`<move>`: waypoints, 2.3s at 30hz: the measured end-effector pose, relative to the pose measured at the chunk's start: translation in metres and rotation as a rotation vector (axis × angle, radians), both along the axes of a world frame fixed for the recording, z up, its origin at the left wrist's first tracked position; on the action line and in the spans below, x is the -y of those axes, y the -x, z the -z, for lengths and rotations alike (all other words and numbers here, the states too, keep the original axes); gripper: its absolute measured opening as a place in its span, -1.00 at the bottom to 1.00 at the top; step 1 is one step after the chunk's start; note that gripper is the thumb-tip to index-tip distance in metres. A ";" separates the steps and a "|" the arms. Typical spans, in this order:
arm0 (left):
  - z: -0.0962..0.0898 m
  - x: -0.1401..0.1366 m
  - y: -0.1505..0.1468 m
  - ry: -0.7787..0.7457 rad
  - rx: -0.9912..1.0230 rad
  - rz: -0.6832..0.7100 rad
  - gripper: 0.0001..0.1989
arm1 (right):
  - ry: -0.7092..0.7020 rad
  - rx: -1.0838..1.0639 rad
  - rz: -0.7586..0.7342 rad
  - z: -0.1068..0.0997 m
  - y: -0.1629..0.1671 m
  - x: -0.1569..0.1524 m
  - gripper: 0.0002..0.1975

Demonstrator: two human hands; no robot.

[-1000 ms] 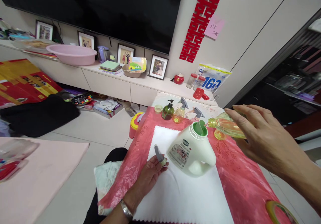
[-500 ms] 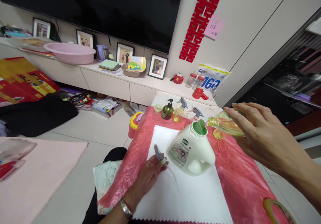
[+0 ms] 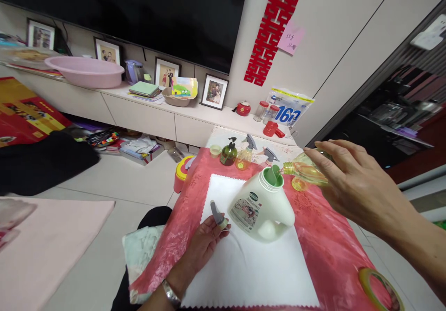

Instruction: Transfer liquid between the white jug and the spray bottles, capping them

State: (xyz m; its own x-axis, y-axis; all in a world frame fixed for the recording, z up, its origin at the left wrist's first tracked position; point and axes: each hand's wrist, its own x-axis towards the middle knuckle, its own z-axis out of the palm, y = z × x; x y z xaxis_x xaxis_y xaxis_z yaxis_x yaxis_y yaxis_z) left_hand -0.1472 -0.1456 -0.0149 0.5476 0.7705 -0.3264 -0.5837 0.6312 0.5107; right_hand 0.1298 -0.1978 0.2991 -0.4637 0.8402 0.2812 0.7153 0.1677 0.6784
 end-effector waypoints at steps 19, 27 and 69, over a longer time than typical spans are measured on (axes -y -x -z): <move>0.001 0.000 0.001 0.014 -0.007 -0.007 -0.44 | 0.004 0.027 -0.004 -0.001 0.005 -0.001 -0.44; 0.000 0.000 0.000 0.027 0.001 -0.015 -0.45 | -0.005 0.057 -0.001 -0.004 0.012 -0.003 -0.46; 0.001 0.000 0.001 0.012 -0.005 -0.006 -0.49 | -0.022 0.206 -0.136 -0.010 0.030 -0.010 -0.61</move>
